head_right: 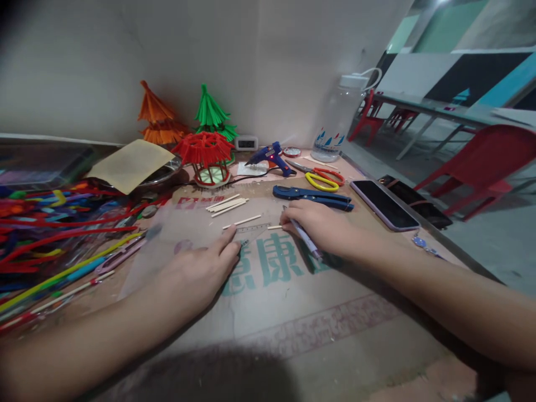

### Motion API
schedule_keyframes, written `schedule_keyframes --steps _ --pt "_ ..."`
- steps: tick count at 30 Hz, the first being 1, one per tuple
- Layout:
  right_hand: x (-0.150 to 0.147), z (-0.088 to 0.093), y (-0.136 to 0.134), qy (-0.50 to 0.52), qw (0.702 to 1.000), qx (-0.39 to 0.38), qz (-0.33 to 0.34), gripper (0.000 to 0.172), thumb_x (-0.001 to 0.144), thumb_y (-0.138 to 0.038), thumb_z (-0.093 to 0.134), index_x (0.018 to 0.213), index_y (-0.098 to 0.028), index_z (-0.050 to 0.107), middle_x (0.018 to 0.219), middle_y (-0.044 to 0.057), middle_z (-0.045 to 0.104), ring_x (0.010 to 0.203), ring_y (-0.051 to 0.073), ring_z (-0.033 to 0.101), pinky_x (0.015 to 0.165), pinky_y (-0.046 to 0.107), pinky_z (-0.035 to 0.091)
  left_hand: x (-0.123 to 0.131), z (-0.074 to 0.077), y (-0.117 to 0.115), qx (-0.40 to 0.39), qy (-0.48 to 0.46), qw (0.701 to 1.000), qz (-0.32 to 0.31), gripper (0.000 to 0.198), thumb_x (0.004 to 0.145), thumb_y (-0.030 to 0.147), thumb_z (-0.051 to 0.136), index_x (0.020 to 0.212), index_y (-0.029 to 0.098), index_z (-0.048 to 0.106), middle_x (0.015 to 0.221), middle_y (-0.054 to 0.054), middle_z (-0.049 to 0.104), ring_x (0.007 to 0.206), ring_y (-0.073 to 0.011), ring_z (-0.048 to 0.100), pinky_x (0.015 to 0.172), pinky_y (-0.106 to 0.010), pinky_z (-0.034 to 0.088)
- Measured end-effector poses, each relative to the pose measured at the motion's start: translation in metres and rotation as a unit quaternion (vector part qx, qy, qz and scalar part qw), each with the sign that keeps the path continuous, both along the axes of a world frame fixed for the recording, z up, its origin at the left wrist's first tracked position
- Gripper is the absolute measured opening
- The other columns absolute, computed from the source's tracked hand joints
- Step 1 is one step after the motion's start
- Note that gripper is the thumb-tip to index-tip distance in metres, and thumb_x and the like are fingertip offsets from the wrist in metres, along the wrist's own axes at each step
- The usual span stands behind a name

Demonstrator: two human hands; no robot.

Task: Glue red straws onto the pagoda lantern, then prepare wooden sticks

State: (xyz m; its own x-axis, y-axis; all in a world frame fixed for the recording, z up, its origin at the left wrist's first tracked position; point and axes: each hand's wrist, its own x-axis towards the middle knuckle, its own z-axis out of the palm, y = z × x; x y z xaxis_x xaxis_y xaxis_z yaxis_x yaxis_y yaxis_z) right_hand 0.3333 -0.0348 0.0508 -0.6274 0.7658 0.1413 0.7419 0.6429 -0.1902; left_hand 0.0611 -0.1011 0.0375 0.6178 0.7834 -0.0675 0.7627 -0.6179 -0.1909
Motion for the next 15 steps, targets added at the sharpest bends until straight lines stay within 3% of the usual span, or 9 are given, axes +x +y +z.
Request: schedule_keyframes --steps 10,15 --pt "-0.062 -0.002 0.029 -0.009 0.992 0.03 0.126 0.02 0.101 -0.026 0.055 0.096 -0.016 0.072 0.096 0.009 0.068 0.089 0.022 0.061 0.078 0.032 0.043 0.002 0.005 0.0 0.001 0.017 1.0 -0.001 0.041 0.091 0.003 0.041 0.126 0.013 0.061 0.162 -0.024 0.038 0.074 -0.0243 0.077 0.056 -0.038 0.061" --pt "-0.08 -0.008 0.047 0.007 0.994 0.027 0.108 0.021 0.101 -0.026 0.054 0.095 -0.016 0.072 0.095 0.008 0.069 0.09 0.022 0.06 0.078 0.031 0.042 0.003 0.006 -0.002 0.002 0.031 0.999 -0.005 0.048 0.091 0.003 0.041 0.135 0.011 0.057 0.16 -0.025 0.041 0.076 -0.0238 0.077 0.058 -0.036 0.062"
